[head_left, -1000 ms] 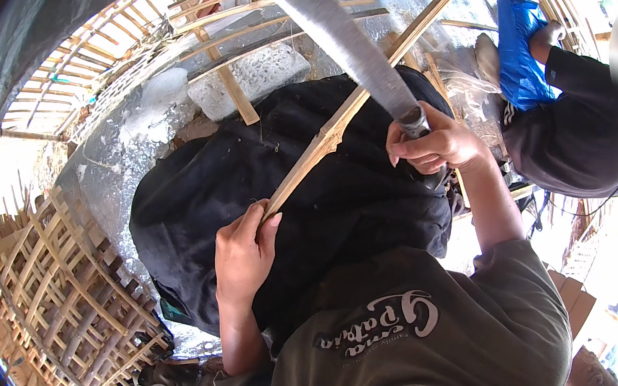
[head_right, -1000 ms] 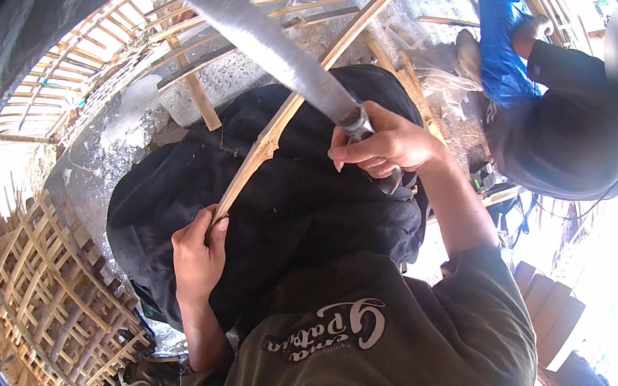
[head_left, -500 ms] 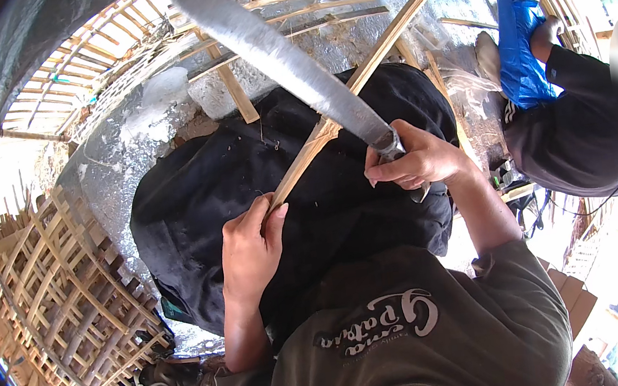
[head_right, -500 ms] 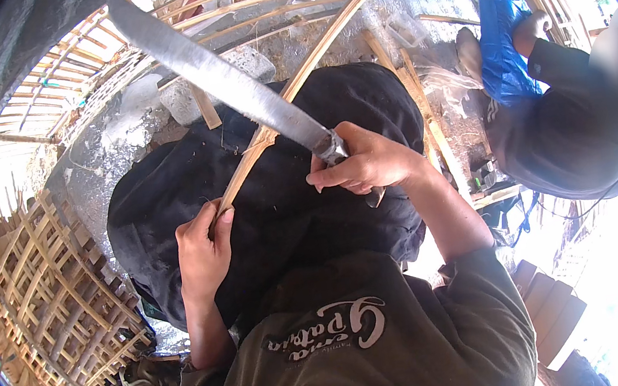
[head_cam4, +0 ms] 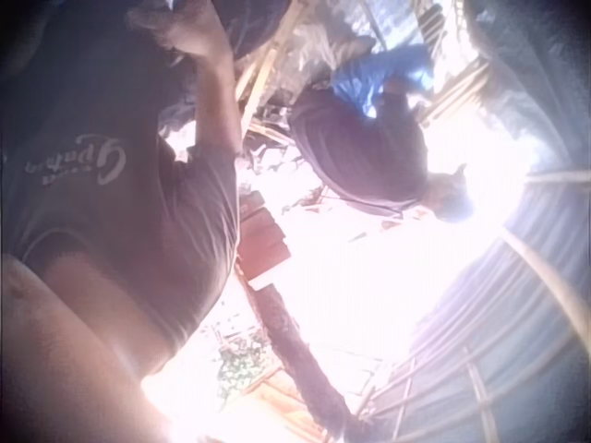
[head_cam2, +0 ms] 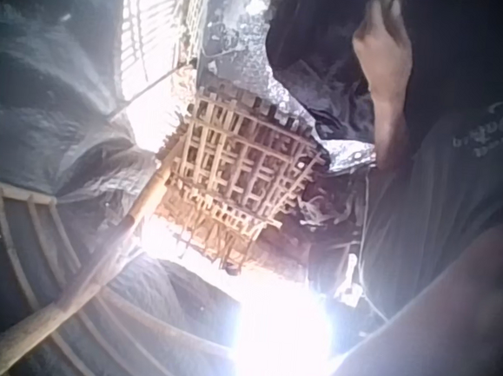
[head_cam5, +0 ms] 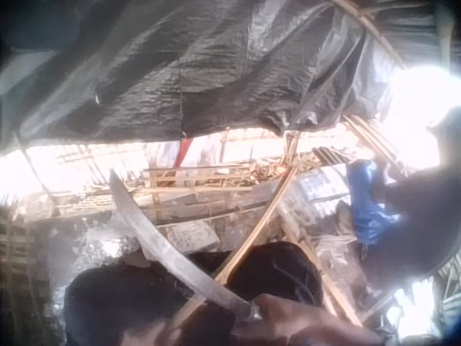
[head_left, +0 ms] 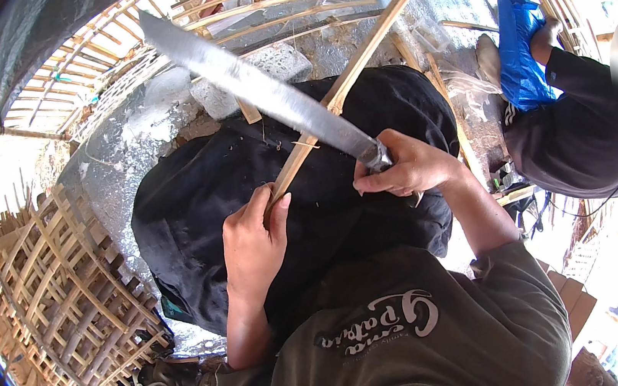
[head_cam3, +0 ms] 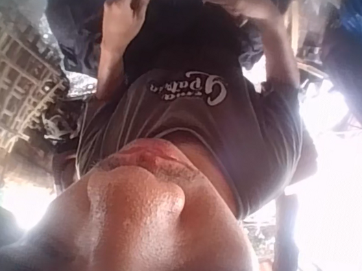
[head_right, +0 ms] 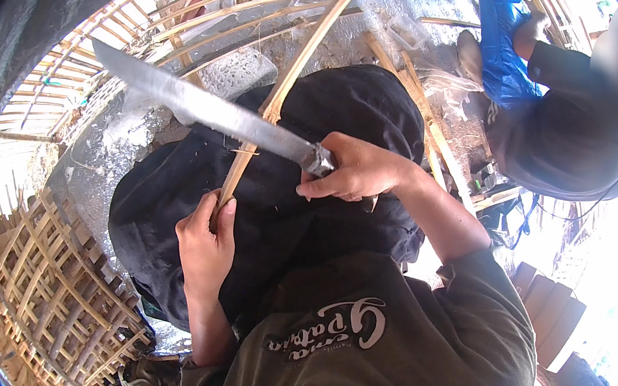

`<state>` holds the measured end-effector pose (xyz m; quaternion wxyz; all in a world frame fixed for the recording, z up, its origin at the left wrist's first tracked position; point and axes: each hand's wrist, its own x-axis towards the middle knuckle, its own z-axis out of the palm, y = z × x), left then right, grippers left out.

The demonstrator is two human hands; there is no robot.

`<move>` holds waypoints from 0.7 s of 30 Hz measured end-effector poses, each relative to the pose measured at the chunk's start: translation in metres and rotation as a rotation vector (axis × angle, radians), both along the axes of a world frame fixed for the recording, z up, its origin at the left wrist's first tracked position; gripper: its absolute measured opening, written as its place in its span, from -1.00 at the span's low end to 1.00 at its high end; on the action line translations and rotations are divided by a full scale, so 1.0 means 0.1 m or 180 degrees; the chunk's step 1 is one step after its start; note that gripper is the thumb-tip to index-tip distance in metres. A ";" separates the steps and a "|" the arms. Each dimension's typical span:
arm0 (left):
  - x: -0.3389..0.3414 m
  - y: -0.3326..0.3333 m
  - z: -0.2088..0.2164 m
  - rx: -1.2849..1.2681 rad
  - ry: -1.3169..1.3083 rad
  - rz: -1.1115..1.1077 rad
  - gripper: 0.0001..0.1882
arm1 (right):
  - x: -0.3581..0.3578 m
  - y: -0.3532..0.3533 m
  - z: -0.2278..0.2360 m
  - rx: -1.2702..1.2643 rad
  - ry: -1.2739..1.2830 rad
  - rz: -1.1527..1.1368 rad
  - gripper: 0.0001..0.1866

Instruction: The person uses a machete to shave and shape a thin bamboo stick, then hammers a nail into a bamboo frame. The person works on the bamboo structure while seated on the floor.

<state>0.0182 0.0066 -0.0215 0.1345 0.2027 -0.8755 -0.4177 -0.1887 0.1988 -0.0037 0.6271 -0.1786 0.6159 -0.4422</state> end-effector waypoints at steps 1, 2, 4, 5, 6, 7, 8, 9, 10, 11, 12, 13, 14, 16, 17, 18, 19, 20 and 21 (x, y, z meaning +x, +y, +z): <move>0.00 -0.02 0.04 -0.0013 -0.0122 0.0021 -0.84 | -0.01 -0.01 0.04 -0.0089 -0.0106 -0.0227 -0.75; 0.01 -0.06 0.08 -0.0039 -0.0242 0.0056 -0.84 | -0.05 -0.02 0.09 -0.0107 -0.0003 -0.0332 -0.78; 0.02 -0.16 0.08 -0.0256 -0.0040 0.0246 -0.85 | -0.12 0.02 0.12 -0.0249 0.0119 -0.0586 -0.78; 0.03 -0.23 0.11 -0.0402 0.0021 0.0358 -0.84 | -0.13 0.02 0.15 -0.0346 0.0155 -0.0757 -0.80; 0.04 -0.33 0.14 -0.0724 -0.0051 0.0429 -0.83 | -0.14 0.03 0.16 -0.0362 0.0257 -0.1008 -0.80; 0.04 -0.41 0.17 -0.0959 -0.0030 0.0557 -0.83 | -0.17 0.04 0.17 -0.0332 0.0346 -0.1090 -0.80; 0.05 -0.48 0.20 -0.1203 -0.0009 0.0685 -0.83 | -0.19 0.03 0.17 -0.0312 0.0432 -0.1173 -0.80; 0.06 -0.53 0.27 -0.1288 -0.0048 0.0809 -0.82 | -0.19 0.02 0.15 -0.0407 0.0377 -0.1259 -0.79; 0.05 -0.55 0.34 -0.1061 -0.0200 0.0969 -0.83 | -0.18 0.01 0.15 -0.0447 0.0384 -0.1245 -0.79; 0.05 -0.57 0.36 -0.1113 -0.0104 0.1013 -0.83 | -0.16 -0.03 0.14 -0.0501 0.0368 -0.1215 -0.78; 0.02 -0.57 0.38 -0.1165 -0.0010 0.1053 -0.83 | -0.15 -0.06 0.11 -0.0553 0.0350 -0.1186 -0.78; -0.04 -0.56 0.37 -0.1434 0.0222 0.0998 -0.80 | -0.17 -0.06 0.03 -0.0612 0.0692 -0.1168 -0.78; -0.10 -0.54 0.36 -0.1184 0.0086 0.1039 -0.80 | -0.18 -0.09 0.02 -0.0504 0.0956 -0.1187 -0.78; -0.10 -0.49 0.39 -0.0942 -0.0058 0.1148 -0.85 | -0.13 -0.19 0.02 -0.0547 0.1545 -0.0972 -0.74; -0.11 -0.48 0.40 -0.0751 -0.0065 0.1139 -0.83 | -0.10 -0.25 0.01 -0.0603 0.1759 -0.0861 -0.72; -0.15 -0.48 0.38 -0.0531 -0.0063 0.1071 -0.83 | -0.08 -0.29 -0.03 -0.0637 0.1996 -0.0779 -0.70; -0.20 -0.49 0.35 -0.0314 -0.0061 0.0997 -0.82 | -0.05 -0.31 -0.14 -0.0705 0.2221 -0.0809 -0.67; -0.21 -0.50 0.33 -0.0107 -0.0083 0.0955 -0.82 | 0.02 -0.39 -0.24 -0.0975 0.2400 -0.0834 -0.72; -0.22 -0.49 0.24 0.0081 0.0169 0.0891 -0.79 | 0.08 -0.47 -0.19 -0.1025 0.2729 -0.0782 -0.70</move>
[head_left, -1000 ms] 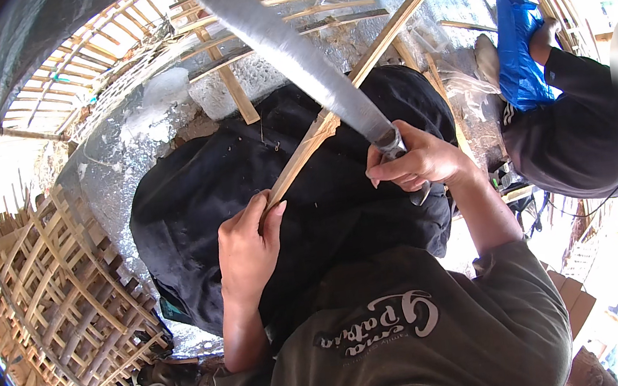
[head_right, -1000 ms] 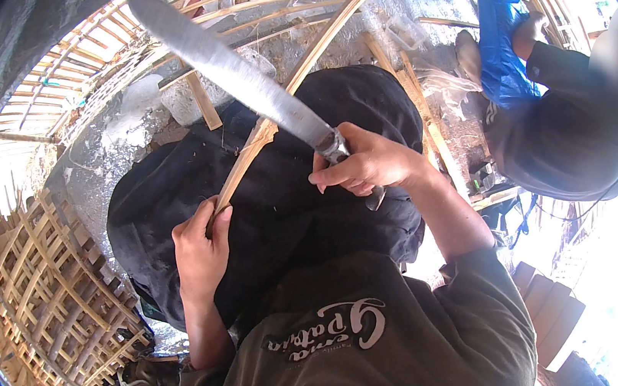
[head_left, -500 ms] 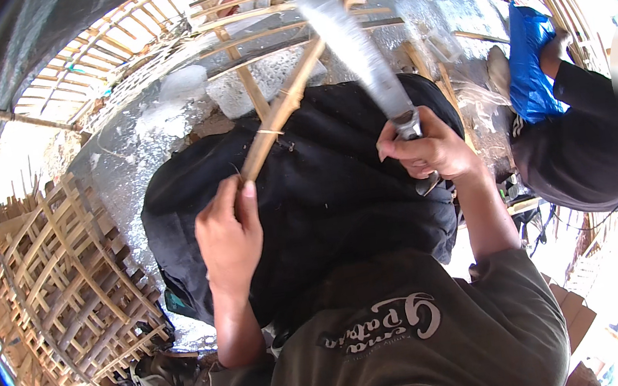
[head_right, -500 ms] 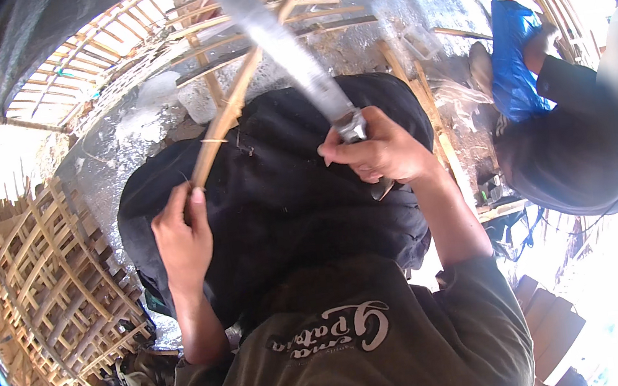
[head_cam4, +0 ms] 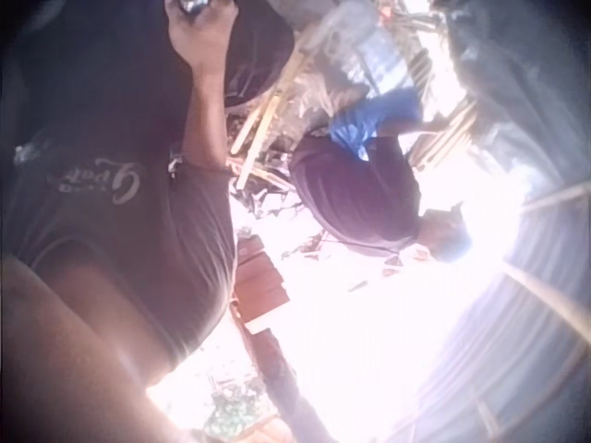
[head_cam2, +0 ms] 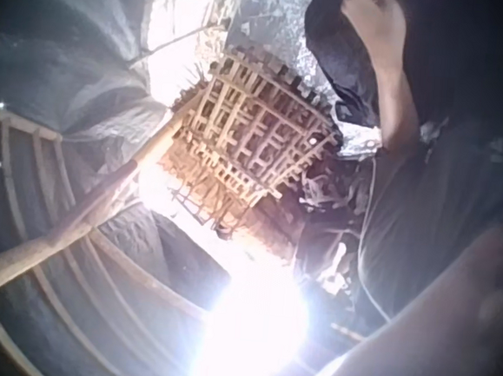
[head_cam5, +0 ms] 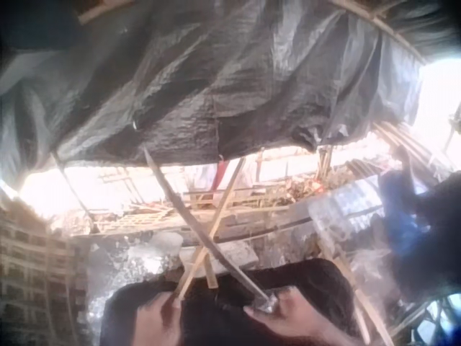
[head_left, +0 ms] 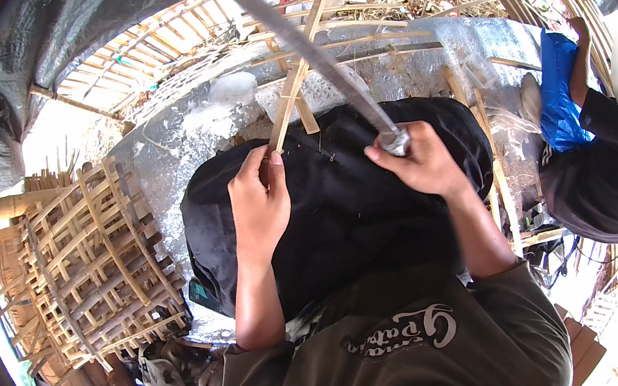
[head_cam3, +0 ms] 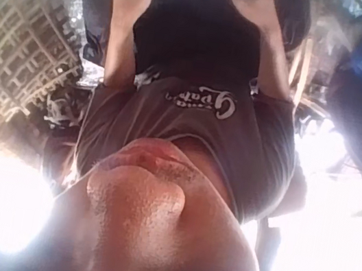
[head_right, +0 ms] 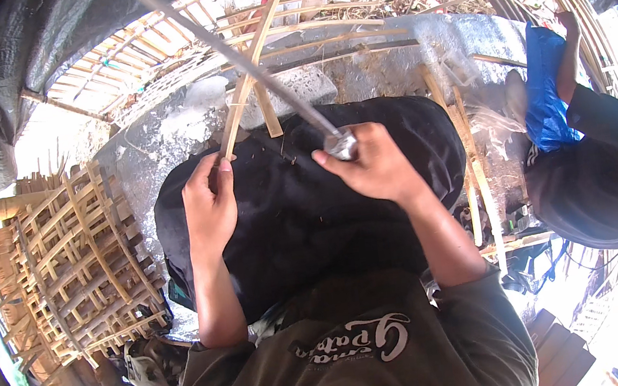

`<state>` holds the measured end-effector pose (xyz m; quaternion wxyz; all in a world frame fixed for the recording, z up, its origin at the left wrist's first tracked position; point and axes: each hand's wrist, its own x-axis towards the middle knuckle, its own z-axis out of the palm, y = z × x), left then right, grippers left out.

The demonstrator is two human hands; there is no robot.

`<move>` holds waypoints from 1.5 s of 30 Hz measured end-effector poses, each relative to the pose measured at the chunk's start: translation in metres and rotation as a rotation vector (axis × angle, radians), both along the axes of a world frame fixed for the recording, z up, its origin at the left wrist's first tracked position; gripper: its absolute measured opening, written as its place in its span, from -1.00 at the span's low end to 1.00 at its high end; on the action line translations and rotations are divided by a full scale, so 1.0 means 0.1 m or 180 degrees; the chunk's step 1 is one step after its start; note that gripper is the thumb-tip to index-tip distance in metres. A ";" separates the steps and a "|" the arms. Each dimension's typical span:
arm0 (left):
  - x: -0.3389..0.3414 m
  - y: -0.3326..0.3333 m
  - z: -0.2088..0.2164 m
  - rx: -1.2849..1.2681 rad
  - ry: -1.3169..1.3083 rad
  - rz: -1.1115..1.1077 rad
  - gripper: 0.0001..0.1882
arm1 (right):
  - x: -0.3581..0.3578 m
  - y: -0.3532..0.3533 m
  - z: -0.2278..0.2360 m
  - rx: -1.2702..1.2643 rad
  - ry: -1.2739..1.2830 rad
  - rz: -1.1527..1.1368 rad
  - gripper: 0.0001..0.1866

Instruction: The person uses a machete to shave and shape a thin bamboo stick, then hammers a nail into a bamboo frame. The person works on the bamboo structure while seated on the floor.

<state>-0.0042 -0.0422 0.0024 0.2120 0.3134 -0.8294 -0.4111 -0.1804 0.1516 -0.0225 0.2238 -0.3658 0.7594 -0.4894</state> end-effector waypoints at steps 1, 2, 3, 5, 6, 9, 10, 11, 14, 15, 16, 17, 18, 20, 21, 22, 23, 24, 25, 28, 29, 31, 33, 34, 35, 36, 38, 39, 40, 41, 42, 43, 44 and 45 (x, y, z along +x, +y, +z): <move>-0.02 0.02 -0.04 0.0124 0.0007 0.0017 -0.80 | 0.06 -0.09 0.05 -0.0001 0.0334 0.0001 -0.68; -0.03 0.04 -0.08 0.0264 0.0010 0.0029 -0.80 | 0.11 -0.18 0.05 -0.0079 0.0559 -0.0022 -0.67; -0.05 0.07 -0.11 0.0407 0.0009 0.0018 -0.80 | 0.16 -0.25 0.05 -0.0151 0.0782 -0.0068 -0.66; -0.06 0.09 -0.15 0.0545 0.0049 -0.0063 -0.80 | 0.25 -0.38 0.00 -0.0229 0.1156 -0.0145 -0.71; -0.06 0.10 -0.17 0.0577 0.0072 -0.0085 -0.80 | 0.29 -0.44 -0.03 -0.0145 0.1233 -0.0132 -0.76; 0.00 0.13 -0.28 0.1139 0.0294 -0.0076 -0.77 | 0.35 -0.57 -0.04 0.0347 0.1362 -0.0123 -0.91; 0.02 0.14 -0.30 0.1404 0.0395 -0.0055 -0.76 | 0.35 -0.60 -0.03 0.0549 0.1387 -0.0119 -0.92; 0.03 0.15 -0.27 0.1907 0.0549 -0.0063 -0.75 | 0.33 -0.62 -0.04 0.0556 0.1452 -0.0192 -0.92; 0.09 0.19 -0.19 0.2842 0.0884 -0.0083 -0.69 | 0.16 -0.61 -0.11 0.0774 0.1606 -0.0411 -0.90; 0.13 0.18 -0.18 0.2966 0.0930 -0.0025 -0.69 | 0.10 -0.62 -0.13 0.0854 0.1606 -0.0557 -0.88; 0.16 0.17 -0.16 0.3089 0.0976 0.0032 -0.70 | 0.06 -0.61 -0.13 0.0856 0.1649 -0.0632 -0.88; 0.18 0.16 -0.14 0.3215 0.1027 0.0083 -0.70 | 0.02 -0.61 -0.09 0.0859 0.1697 -0.0711 -0.88; 0.20 0.16 -0.16 0.3119 0.1038 0.0098 -0.70 | 0.00 -0.60 -0.08 0.0884 0.1715 -0.0777 -0.88; 0.22 0.16 -0.22 0.2929 0.1057 0.0119 -0.69 | -0.04 -0.57 -0.12 0.0797 0.1648 -0.0835 -0.86; 0.21 0.17 -0.22 0.2761 0.1020 0.0195 -0.69 | -0.05 -0.56 -0.15 0.0755 0.1615 -0.0868 -0.83; 0.19 0.19 -0.23 0.2592 0.0980 0.0271 -0.69 | -0.03 -0.56 -0.18 0.0533 0.1683 -0.0895 -0.76; 0.17 0.20 -0.23 0.2427 0.0931 0.0339 -0.69 | -0.01 -0.56 -0.18 0.0440 0.1644 -0.0796 -0.76; 0.15 0.21 -0.24 0.2342 0.0880 0.0363 -0.70 | 0.01 -0.56 -0.17 0.0347 0.1605 -0.0700 -0.75; 0.14 0.21 -0.24 0.2257 0.0829 0.0383 -0.70 | 0.04 -0.57 -0.16 0.0254 0.1564 -0.0606 -0.75; 0.11 0.26 -0.31 0.2073 0.0766 0.0441 -0.71 | 0.22 -0.65 -0.12 -0.0145 0.1341 -0.0330 -0.76; 0.10 0.27 -0.34 0.2015 0.0762 0.0466 -0.72 | 0.28 -0.69 -0.11 -0.0241 0.1174 -0.0283 -0.77; 0.08 0.30 -0.43 0.1940 0.0789 0.0493 -0.73 | 0.36 -0.75 -0.10 -0.0221 0.1279 -0.0184 -0.82; 0.07 0.34 -0.44 0.1951 0.0811 0.0515 -0.73 | 0.40 -0.79 -0.09 -0.0063 0.1221 -0.0213 -0.93; 0.07 0.36 -0.41 0.2000 0.0825 0.0518 -0.73 | 0.41 -0.80 -0.09 0.0025 0.1288 -0.0210 -0.94; 0.06 0.38 -0.38 0.2048 0.0850 0.0521 -0.73 | 0.41 -0.81 -0.09 0.0110 0.1365 -0.0204 -0.93; 0.06 0.40 -0.34 0.2159 0.0853 0.0514 -0.73 | 0.41 -0.81 -0.12 0.0234 0.1400 -0.0257 -0.90; 0.09 0.41 -0.33 0.2286 0.0886 0.0498 -0.73 | 0.39 -0.79 -0.21 0.0479 0.1475 -0.0357 -0.86; 0.10 0.41 -0.32 0.2349 0.0907 0.0491 -0.74 | 0.38 -0.78 -0.25 0.0477 0.1479 -0.0412 -0.86; 0.11 0.41 -0.31 0.2403 0.0935 0.0543 -0.73 | 0.37 -0.76 -0.27 0.0474 0.1483 -0.0467 -0.85; 0.12 0.41 -0.30 0.2467 0.0952 0.0592 -0.73 | 0.37 -0.74 -0.30 0.0483 0.1479 -0.0527 -0.85; 0.13 0.42 -0.29 0.2531 0.0968 0.0640 -0.73 | 0.36 -0.72 -0.31 0.0415 0.1407 -0.0591 -0.86; 0.13 0.42 -0.28 0.2611 0.1045 0.0629 -0.72 | 0.34 -0.70 -0.34 0.0461 0.1325 -0.0624 -0.85; 0.14 0.41 -0.27 0.2688 0.1121 0.0621 -0.72 | 0.31 -0.69 -0.38 0.0505 0.1240 -0.0656 -0.84; 0.14 0.41 -0.27 0.2765 0.1196 0.0611 -0.71 | 0.30 -0.68 -0.41 0.0549 0.1155 -0.0689 -0.83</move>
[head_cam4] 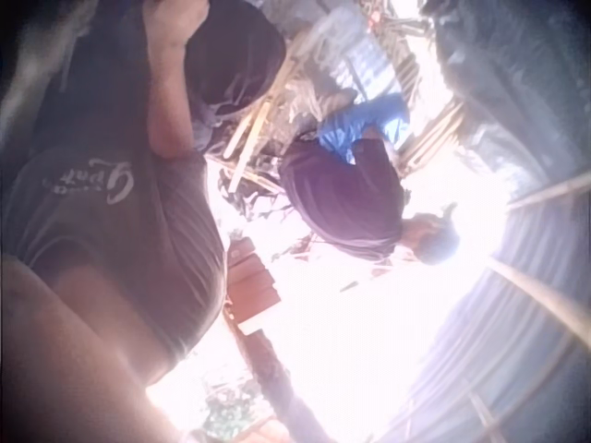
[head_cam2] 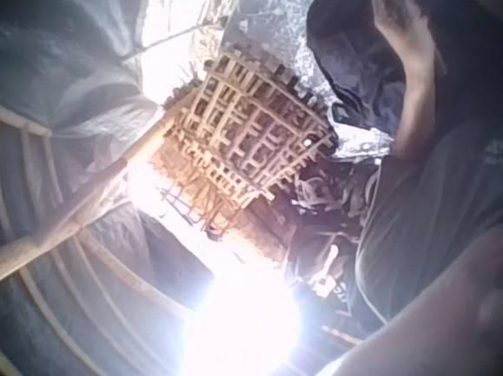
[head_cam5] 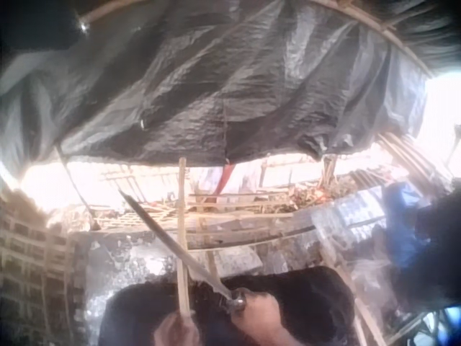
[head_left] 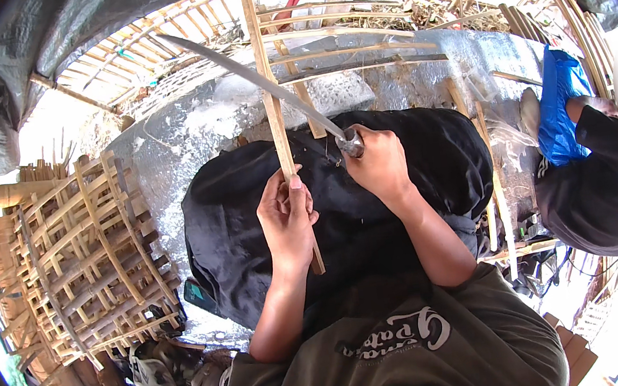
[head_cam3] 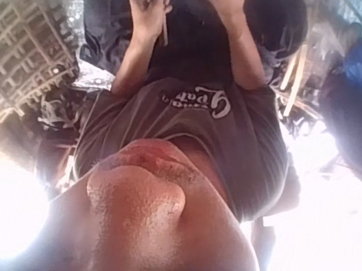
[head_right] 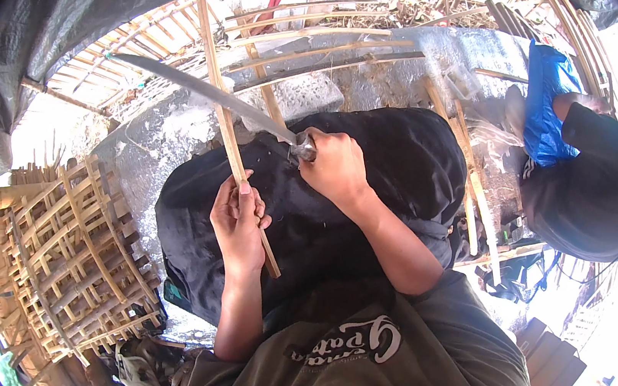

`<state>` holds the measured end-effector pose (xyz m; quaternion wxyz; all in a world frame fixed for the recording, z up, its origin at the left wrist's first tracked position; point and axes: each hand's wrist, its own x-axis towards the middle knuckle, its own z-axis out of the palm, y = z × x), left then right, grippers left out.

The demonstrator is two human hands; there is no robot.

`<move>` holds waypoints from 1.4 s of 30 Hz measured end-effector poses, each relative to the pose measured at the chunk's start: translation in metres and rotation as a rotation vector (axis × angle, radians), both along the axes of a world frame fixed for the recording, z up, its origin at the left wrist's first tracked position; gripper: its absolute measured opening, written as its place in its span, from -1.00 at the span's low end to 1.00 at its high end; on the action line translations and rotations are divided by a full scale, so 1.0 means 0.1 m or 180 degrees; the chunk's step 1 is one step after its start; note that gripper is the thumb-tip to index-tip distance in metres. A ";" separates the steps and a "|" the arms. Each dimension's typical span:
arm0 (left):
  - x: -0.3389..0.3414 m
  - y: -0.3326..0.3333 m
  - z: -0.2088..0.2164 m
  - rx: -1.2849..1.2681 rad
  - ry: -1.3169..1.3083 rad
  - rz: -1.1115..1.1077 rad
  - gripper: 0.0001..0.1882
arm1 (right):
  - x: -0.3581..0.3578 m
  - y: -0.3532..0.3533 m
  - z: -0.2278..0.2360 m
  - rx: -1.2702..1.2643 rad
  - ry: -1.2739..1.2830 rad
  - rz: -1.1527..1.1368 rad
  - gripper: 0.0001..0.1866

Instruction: The person uses a machete to shave and shape a thin bamboo stick, then hammers a nail into a bamboo frame. The person works on the bamboo structure while seated on the floor.

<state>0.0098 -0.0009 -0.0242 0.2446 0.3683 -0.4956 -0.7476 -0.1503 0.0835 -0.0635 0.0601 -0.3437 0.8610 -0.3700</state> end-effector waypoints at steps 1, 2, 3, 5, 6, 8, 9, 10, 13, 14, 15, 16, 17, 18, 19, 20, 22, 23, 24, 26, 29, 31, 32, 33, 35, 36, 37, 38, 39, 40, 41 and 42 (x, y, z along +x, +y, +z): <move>0.00 0.00 0.01 0.0104 0.0044 -0.0010 -0.71 | -0.01 0.01 -0.02 0.0050 -0.0101 -0.0014 -0.81; 0.00 0.00 0.02 0.0200 0.0090 -0.0015 -0.70 | 0.00 0.01 -0.02 0.0006 -0.0167 -0.0015 -0.83; 0.00 0.00 0.02 0.0296 0.0136 -0.0022 -0.69 | 0.00 0.01 -0.02 -0.0038 -0.0233 -0.0018 -0.85; 0.01 -0.01 0.02 0.0510 0.0252 -0.0043 -0.68 | 0.02 0.01 -0.02 -0.0172 -0.0360 0.0007 -0.87; 0.02 -0.02 0.02 0.0618 0.0311 -0.0057 -0.67 | 0.03 0.01 -0.01 -0.0262 -0.0421 0.0035 -0.87; 0.04 -0.04 0.04 0.0718 0.0303 -0.0086 -0.65 | 0.04 0.01 0.01 -0.0479 -0.0429 0.0103 -0.85; 0.06 -0.04 0.05 0.0769 0.0297 -0.0101 -0.63 | 0.05 0.00 0.02 -0.0606 -0.0376 0.0145 -0.83; 0.08 -0.06 0.05 0.0793 0.0284 -0.0132 -0.61 | 0.05 0.01 0.04 -0.0734 -0.0323 0.0186 -0.81; 0.15 -0.08 0.06 0.0768 0.0148 -0.0258 -0.55 | 0.05 0.05 0.16 -0.0891 -0.0727 0.0096 -0.79; 0.17 -0.08 0.05 0.0820 0.0165 -0.0290 -0.55 | 0.04 0.07 0.19 -0.0896 -0.0761 0.0084 -0.79; 0.21 -0.09 0.04 0.0871 0.0182 -0.0322 -0.55 | 0.03 0.09 0.21 -0.0901 -0.0795 0.0071 -0.79; 0.24 -0.10 0.03 0.0923 0.0200 -0.0354 -0.55 | 0.03 0.11 0.23 -0.0905 -0.0830 0.0058 -0.78; 0.27 -0.10 0.04 0.0902 0.0150 -0.0431 -0.54 | 0.02 0.12 0.24 -0.0958 -0.0807 0.0046 -0.78; 0.30 -0.11 0.03 0.0889 0.0184 -0.0495 -0.54 | 0.01 0.12 0.26 -0.0965 -0.0817 0.0048 -0.78; 0.33 -0.11 0.01 0.0875 0.0217 -0.0560 -0.53 | 0.00 0.14 0.27 -0.0973 -0.0827 0.0050 -0.77; 0.35 -0.11 0.01 0.0866 0.0252 -0.0641 -0.53 | -0.01 0.15 0.28 -0.0977 -0.0832 0.0036 -0.77; 0.38 -0.12 0.04 0.0860 0.0218 -0.0871 -0.55 | -0.04 0.18 0.29 -0.0986 -0.0795 0.0056 -0.80; 0.40 -0.13 0.03 0.0781 0.0176 -0.1015 -0.55 | -0.05 0.19 0.29 -0.0993 -0.0775 0.0068 -0.81; 0.41 -0.14 0.04 0.0702 0.0135 -0.1161 -0.56 | -0.06 0.19 0.29 -0.0984 -0.0774 0.0058 -0.81; 0.42 -0.16 0.06 0.0426 -0.0226 -0.1139 -0.59 | -0.08 0.20 0.30 -0.0964 -0.0771 0.0037 -0.80; 0.43 -0.14 -0.01 -0.0477 -0.0892 -0.0992 -0.55 | -0.15 0.20 0.34 -0.0897 -0.0620 0.0074 -0.77; 0.44 -0.14 -0.07 -0.0721 -0.1018 -0.1012 -0.53 | -0.19 0.21 0.39 -0.0817 -0.0420 0.0158 -0.78; 0.44 -0.13 -0.09 -0.0850 -0.1076 -0.1019 -0.53 | -0.21 0.21 0.42 -0.0781 -0.0315 0.0201 -0.79; 0.44 -0.12 -0.09 -0.0975 -0.1097 -0.1017 -0.53 | -0.23 0.21 0.46 -0.0686 -0.0216 0.0210 -0.81; 0.44 -0.10 -0.09 -0.1223 -0.1136 -0.1010 -0.53 | -0.27 0.21 0.53 -0.0492 -0.0018 0.0229 -0.85; 0.43 -0.09 -0.09 -0.1300 -0.1144 -0.1035 -0.54 | -0.30 0.21 0.54 -0.0364 0.0219 0.0294 -0.87; 0.42 -0.08 -0.09 -0.1377 -0.1152 -0.1058 -0.55 | -0.34 0.22 0.55 -0.0234 0.0455 0.0363 -0.88; 0.41 -0.07 -0.08 -0.1457 -0.1166 -0.1072 -0.55 | -0.37 0.23 0.56 -0.0110 0.0686 0.0439 -0.89; 0.40 -0.07 -0.06 -0.1533 -0.1171 -0.1063 -0.56 | -0.37 0.23 0.55 0.0225 0.0757 0.0501 -0.89; 0.40 -0.06 -0.04 -0.1608 -0.1177 -0.1051 -0.57 | -0.36 0.22 0.56 0.0421 0.0791 0.0548 -0.89; 0.39 -0.05 -0.03 -0.1682 -0.1176 -0.1042 -0.58 | -0.35 0.20 0.57 0.0622 0.0830 0.0591 -0.89; 0.40 -0.05 -0.04 -0.1737 -0.1240 -0.1021 -0.59 | -0.33 0.18 0.58 0.0822 0.0868 0.0635 -0.89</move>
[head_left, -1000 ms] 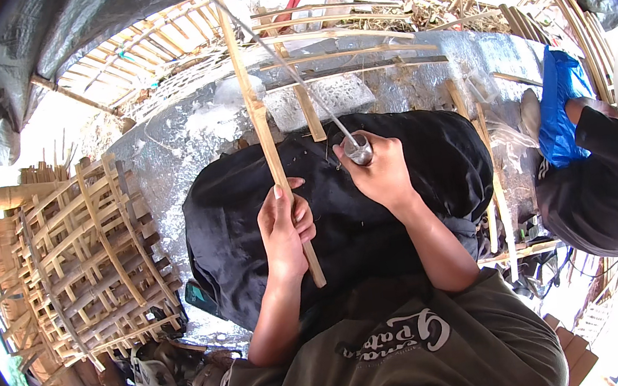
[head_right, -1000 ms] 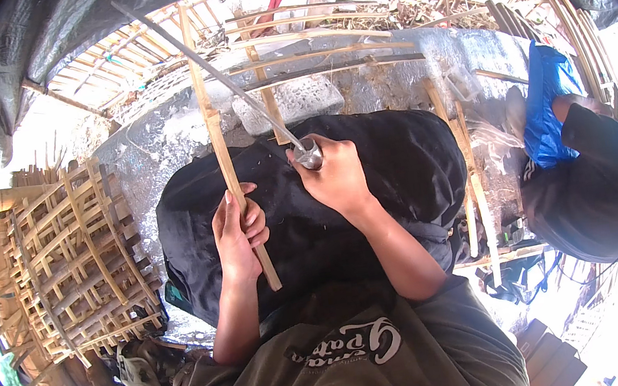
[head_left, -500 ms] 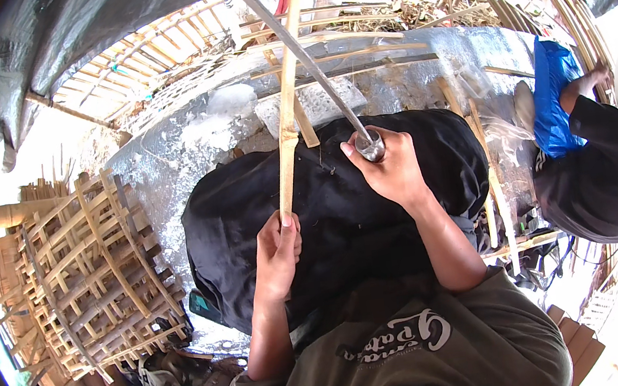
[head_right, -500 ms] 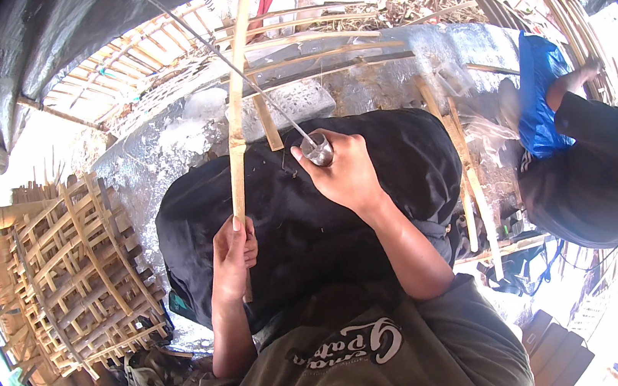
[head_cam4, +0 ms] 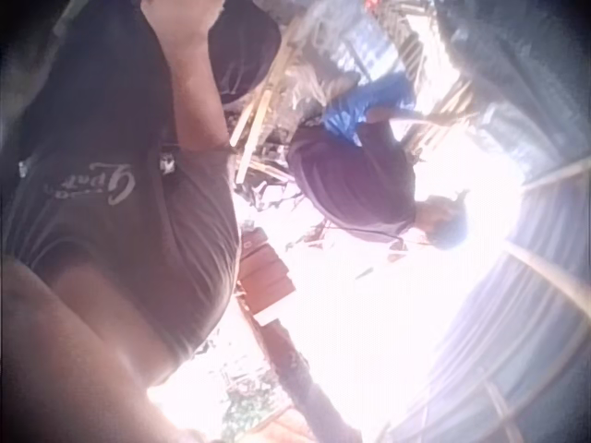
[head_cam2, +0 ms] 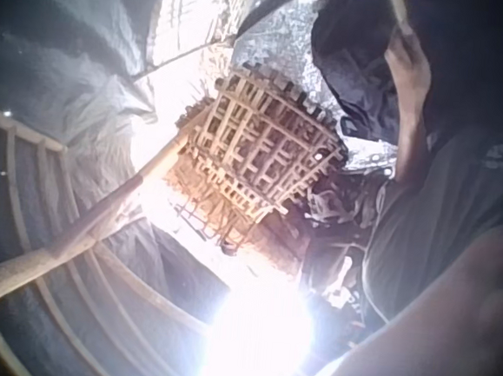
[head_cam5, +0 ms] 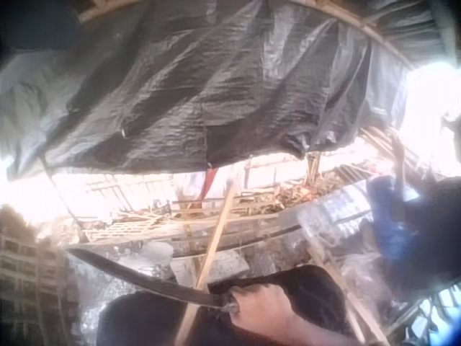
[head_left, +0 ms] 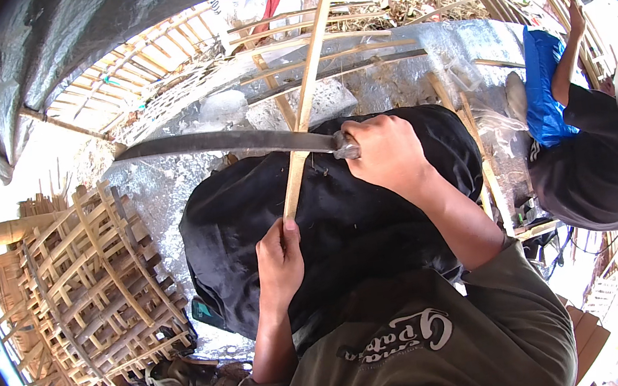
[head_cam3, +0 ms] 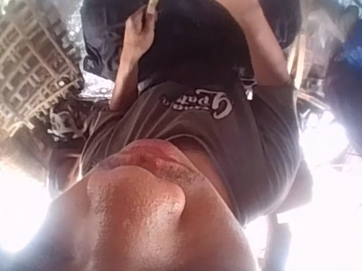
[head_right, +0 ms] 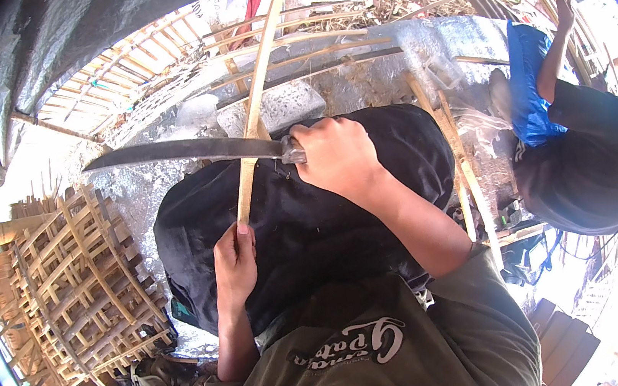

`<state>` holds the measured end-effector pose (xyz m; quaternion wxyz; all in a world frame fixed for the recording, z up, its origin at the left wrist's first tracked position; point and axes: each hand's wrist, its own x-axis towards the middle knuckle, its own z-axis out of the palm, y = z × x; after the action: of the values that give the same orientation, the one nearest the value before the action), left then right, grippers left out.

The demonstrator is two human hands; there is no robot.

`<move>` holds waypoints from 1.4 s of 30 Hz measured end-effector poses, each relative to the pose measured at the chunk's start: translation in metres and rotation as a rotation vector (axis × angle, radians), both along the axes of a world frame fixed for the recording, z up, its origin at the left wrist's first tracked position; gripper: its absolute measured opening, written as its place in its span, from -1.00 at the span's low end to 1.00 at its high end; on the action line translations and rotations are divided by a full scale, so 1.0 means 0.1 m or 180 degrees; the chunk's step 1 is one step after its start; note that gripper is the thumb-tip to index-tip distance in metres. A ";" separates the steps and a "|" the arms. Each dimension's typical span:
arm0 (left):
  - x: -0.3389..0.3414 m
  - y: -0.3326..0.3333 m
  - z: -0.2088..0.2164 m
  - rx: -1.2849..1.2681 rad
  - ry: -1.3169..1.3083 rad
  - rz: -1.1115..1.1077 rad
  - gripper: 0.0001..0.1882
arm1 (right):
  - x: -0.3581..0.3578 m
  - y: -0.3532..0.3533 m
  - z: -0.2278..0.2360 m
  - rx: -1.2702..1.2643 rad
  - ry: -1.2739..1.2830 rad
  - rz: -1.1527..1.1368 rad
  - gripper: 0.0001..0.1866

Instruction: The person uses a machete to shave and shape a thin bamboo stick, then hammers a nail into a bamboo frame. The person works on the bamboo structure while seated on the floor.

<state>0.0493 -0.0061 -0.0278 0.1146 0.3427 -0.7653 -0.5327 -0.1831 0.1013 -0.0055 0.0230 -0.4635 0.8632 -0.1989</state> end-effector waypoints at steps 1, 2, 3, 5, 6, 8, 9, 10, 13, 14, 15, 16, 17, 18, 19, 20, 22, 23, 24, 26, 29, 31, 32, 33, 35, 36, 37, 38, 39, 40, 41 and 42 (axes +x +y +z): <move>0.02 0.00 -0.02 -0.0068 -0.0048 0.0025 -0.60 | 0.01 -0.03 -0.01 0.0136 0.0076 0.0000 -0.87; 0.02 0.00 -0.03 -0.0138 -0.0093 0.0041 -0.61 | -0.01 -0.05 -0.04 0.0188 0.0177 0.0023 -0.86; 0.02 0.02 -0.02 -0.0178 -0.0102 0.0054 -0.62 | -0.03 -0.08 -0.08 0.0240 0.0276 0.0047 -0.85; 0.01 0.05 -0.01 -0.0263 -0.0126 0.0081 -0.63 | -0.11 -0.14 -0.07 0.0563 0.0333 0.0064 -0.78; 0.02 0.04 -0.02 -0.0264 -0.0162 0.0046 -0.64 | -0.16 -0.16 -0.10 0.0637 0.0353 0.0094 -0.78; 0.05 0.03 -0.05 -0.0265 -0.0234 -0.0009 -0.65 | -0.25 -0.18 -0.18 0.0786 0.0397 0.0170 -0.77; 0.06 0.04 -0.05 -0.0223 -0.0247 -0.0012 -0.65 | -0.27 -0.19 -0.17 0.0894 0.0459 0.0133 -0.76; 0.06 0.05 -0.04 -0.0180 -0.0260 -0.0016 -0.65 | -0.30 -0.19 -0.18 0.0907 0.0455 0.0156 -0.76; 0.03 0.07 -0.01 -0.0124 -0.0226 -0.0076 -0.64 | -0.43 -0.15 -0.26 0.0967 0.0455 0.0167 -0.75; 0.00 0.05 -0.01 -0.0133 -0.0210 -0.0103 -0.64 | -0.44 -0.15 -0.24 0.0996 0.0478 0.0141 -0.75; -0.02 0.05 0.01 -0.0132 -0.0181 -0.0123 -0.64 | -0.46 -0.15 -0.19 0.1026 0.0499 0.0114 -0.76; -0.05 0.04 0.02 -0.0132 -0.0153 -0.0144 -0.63 | -0.48 -0.15 -0.17 0.1056 0.0521 0.0086 -0.76; -0.08 0.04 0.04 -0.0133 -0.0122 -0.0167 -0.63 | -0.51 -0.15 -0.17 0.1000 0.0578 0.0060 -0.77; -0.10 0.04 0.07 -0.0087 -0.0074 -0.0181 -0.63 | -0.54 -0.14 -0.17 0.0944 0.0635 0.0036 -0.77; -0.12 0.04 0.10 -0.0042 -0.0026 -0.0194 -0.63 | -0.57 -0.13 -0.17 0.0887 0.0692 0.0013 -0.78; -0.13 0.04 0.11 0.0001 0.0025 -0.0205 -0.63 | -0.60 -0.13 -0.16 0.0860 0.0708 0.0006 -0.78; -0.14 0.03 0.09 0.0108 -0.0002 -0.0234 -0.63 | -0.64 -0.13 -0.14 0.0802 0.0737 0.0003 -0.78; -0.15 0.03 0.08 0.0168 -0.0014 -0.0260 -0.63 | -0.67 -0.12 -0.12 0.0874 0.0731 0.0007 -0.77; -0.15 0.03 0.10 0.0162 -0.0021 -0.0253 -0.63 | -0.69 -0.12 -0.10 0.0945 0.0723 0.0015 -0.76; -0.15 0.07 0.18 0.0159 -0.0036 -0.0225 -0.64 | -0.84 -0.14 -0.11 0.1104 0.0660 -0.0290 -0.74; 0.06 0.11 0.15 -0.0020 -0.0152 -0.0270 -0.65 | -1.50 -0.07 -0.10 0.1289 0.0322 -0.1158 -0.70; 0.09 0.14 0.07 0.0058 -0.0262 -0.0379 -0.66 | -1.85 0.08 -0.05 0.1357 0.0298 -0.1322 -0.69; 0.10 0.15 0.03 0.0099 -0.0302 -0.0425 -0.66 | -1.93 0.11 -0.02 0.1418 0.0516 -0.1298 -0.70; 0.11 0.15 0.02 0.0084 -0.0301 -0.0458 -0.64 | -1.98 0.12 -0.01 0.1480 0.0737 -0.1280 -0.70; 0.06 0.10 0.07 0.0421 -0.0137 -0.0285 -0.61 | -1.99 0.09 -0.01 0.1380 0.0627 -0.1297 -0.70; 0.02 0.07 0.09 0.0593 -0.0066 -0.0202 -0.60 | -1.95 0.07 0.00 0.1335 0.0560 -0.1304 -0.70; -0.01 0.05 0.03 0.0557 0.0017 -0.0184 -0.57 | -1.90 0.06 -0.01 0.1313 0.0365 -0.1466 -0.71; -0.03 0.03 0.04 0.0555 0.0042 -0.0175 -0.57 | -1.84 0.03 0.00 0.1121 0.0261 -0.1441 -0.71; -0.03 0.02 0.05 0.0560 0.0059 -0.0160 -0.58 | -1.72 0.02 0.01 0.0937 0.0151 -0.1407 -0.71; -0.03 0.00 0.05 0.0567 0.0077 -0.0148 -0.58 | -1.65 -0.02 0.03 0.0754 0.0041 -0.1373 -0.71; -0.02 -0.01 0.07 0.0649 0.0104 -0.0115 -0.58 | -1.59 -0.08 0.07 0.0613 -0.0178 -0.1348 -0.72; -0.01 -0.02 0.10 0.0731 0.0131 -0.0082 -0.59 | -1.55 -0.14 0.09 0.0600 -0.0172 -0.1378 -0.72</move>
<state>0.0483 -0.0078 -0.0181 0.0835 0.3327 -0.7011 -0.6252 -0.3377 0.0874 0.0031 0.0460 -0.2579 0.9563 -0.1301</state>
